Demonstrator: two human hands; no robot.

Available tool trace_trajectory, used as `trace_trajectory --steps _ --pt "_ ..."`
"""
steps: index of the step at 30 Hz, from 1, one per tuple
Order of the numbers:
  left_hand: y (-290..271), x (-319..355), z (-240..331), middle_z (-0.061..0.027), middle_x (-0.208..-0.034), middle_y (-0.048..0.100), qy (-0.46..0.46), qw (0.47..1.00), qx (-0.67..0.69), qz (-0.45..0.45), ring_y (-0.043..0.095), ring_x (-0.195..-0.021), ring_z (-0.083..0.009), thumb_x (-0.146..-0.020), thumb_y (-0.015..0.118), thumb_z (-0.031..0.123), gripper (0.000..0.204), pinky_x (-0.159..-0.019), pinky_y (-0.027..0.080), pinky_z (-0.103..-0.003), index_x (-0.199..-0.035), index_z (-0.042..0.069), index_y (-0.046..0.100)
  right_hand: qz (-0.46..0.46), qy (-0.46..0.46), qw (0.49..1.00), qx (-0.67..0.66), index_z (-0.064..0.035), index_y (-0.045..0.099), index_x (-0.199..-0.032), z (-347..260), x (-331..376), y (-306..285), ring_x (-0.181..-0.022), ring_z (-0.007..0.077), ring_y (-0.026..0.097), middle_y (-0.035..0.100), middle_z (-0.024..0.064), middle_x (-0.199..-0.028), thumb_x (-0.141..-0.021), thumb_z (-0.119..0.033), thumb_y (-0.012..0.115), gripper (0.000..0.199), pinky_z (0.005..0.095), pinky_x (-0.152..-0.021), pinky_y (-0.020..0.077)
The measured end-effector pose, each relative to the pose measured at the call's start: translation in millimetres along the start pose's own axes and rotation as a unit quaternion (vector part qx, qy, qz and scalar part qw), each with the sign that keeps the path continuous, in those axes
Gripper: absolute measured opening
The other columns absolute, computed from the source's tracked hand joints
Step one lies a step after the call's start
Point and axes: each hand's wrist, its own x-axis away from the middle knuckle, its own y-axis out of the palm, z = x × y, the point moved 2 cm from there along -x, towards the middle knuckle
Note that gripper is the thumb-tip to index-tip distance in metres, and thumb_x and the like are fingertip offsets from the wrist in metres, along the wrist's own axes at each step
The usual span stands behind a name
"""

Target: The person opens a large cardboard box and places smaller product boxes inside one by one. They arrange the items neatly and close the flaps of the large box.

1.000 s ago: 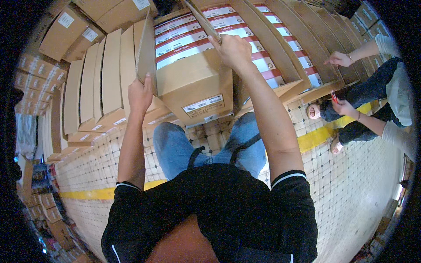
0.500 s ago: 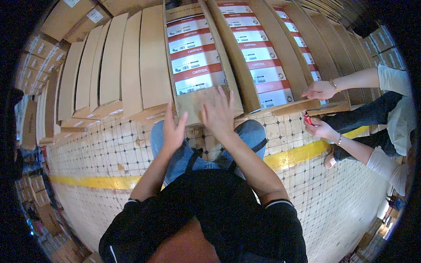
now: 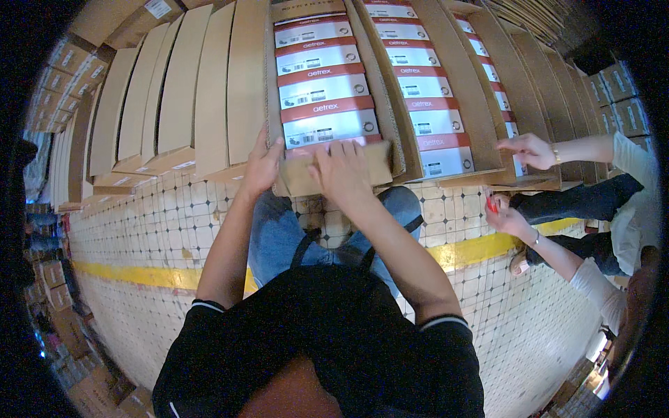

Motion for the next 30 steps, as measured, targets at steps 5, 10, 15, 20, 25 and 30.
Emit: trace_trajectory --steps 5,10,15,20,25,30 --pt "5.9 -2.3 -1.0 -0.0337 -0.142 0.047 0.075 0.995 -0.055 0.031 0.049 -0.131 -0.0426 -0.097 0.051 0.028 0.072 -0.109 0.038 -0.04 -0.154 -0.003 0.021 -0.041 0.032 0.995 -0.083 -0.0059 0.064 -0.106 -33.1 89.0 -46.2 -0.095 0.0325 0.056 0.06 0.0114 -0.099 -0.086 -0.028 0.071 0.031 0.0437 -0.085 0.044" --pt "8.2 -2.5 -2.5 -0.0341 -0.133 0.055 0.051 0.999 -0.014 0.012 0.057 -0.122 -0.0427 -0.096 0.054 0.026 0.074 -0.106 0.041 -0.04 -0.154 -0.003 0.02 -0.016 0.06 0.989 -0.132 -0.0051 0.066 -0.106 -36.7 112.1 -39.9 -0.1 0.0311 0.058 0.063 0.0117 -0.107 -0.085 -0.026 0.072 0.03 0.043 -0.087 0.0454" --pt "7.4 -2.1 -0.9 -0.0347 -0.128 0.058 0.012 1.0 -0.015 0.007 0.06 -0.117 -0.0426 -0.094 0.055 0.025 0.076 -0.103 0.043 -0.041 -0.155 -0.001 0.019 0.002 0.072 0.983 -0.171 -0.0047 0.067 -0.107 -26.8 95.5 -46.5 -0.105 0.0332 0.059 0.063 0.015 -0.113 -0.087 -0.026 0.071 0.03 0.0435 -0.093 0.0458" --pt "11.1 -0.4 7.3 -0.0336 -0.133 0.054 0.049 0.998 -0.044 0.021 0.058 -0.121 -0.0419 -0.094 0.055 0.026 0.077 -0.104 0.043 -0.04 -0.155 -0.001 0.017 0.129 0.085 0.983 -0.095 -0.0077 0.066 -0.119 12.0 57.8 -60.6 -0.124 0.0396 0.051 0.057 0.021 -0.13 -0.089 -0.027 0.069 0.036 0.0492 -0.106 0.0396" --pt "12.0 -1.0 -0.5 -0.0315 -0.138 0.051 0.02 0.998 0.029 0.047 0.054 -0.126 -0.0425 -0.098 0.052 0.033 0.065 -0.107 0.041 -0.041 -0.149 -0.002 0.034 0.14 0.16 0.977 -0.002 -0.0113 0.063 -0.129 60.8 25.1 -43.0 -0.136 0.0409 0.04 0.054 0.0187 -0.138 -0.093 -0.031 0.063 0.041 0.0539 -0.113 0.0293" --pt "-20.2 -35.0 -27.8 -0.0289 -0.147 0.043 0.044 0.973 -0.205 0.1 0.039 -0.139 -0.0419 -0.1 0.045 0.043 0.058 -0.115 0.029 -0.047 -0.141 0.003 0.05 0.116 0.169 0.978 -0.043 -0.0117 0.063 -0.131 76.2 25.1 -26.7 -0.139 0.0407 0.038 0.059 0.0165 -0.132 -0.094 -0.029 0.059 0.041 0.0529 -0.117 0.0223"
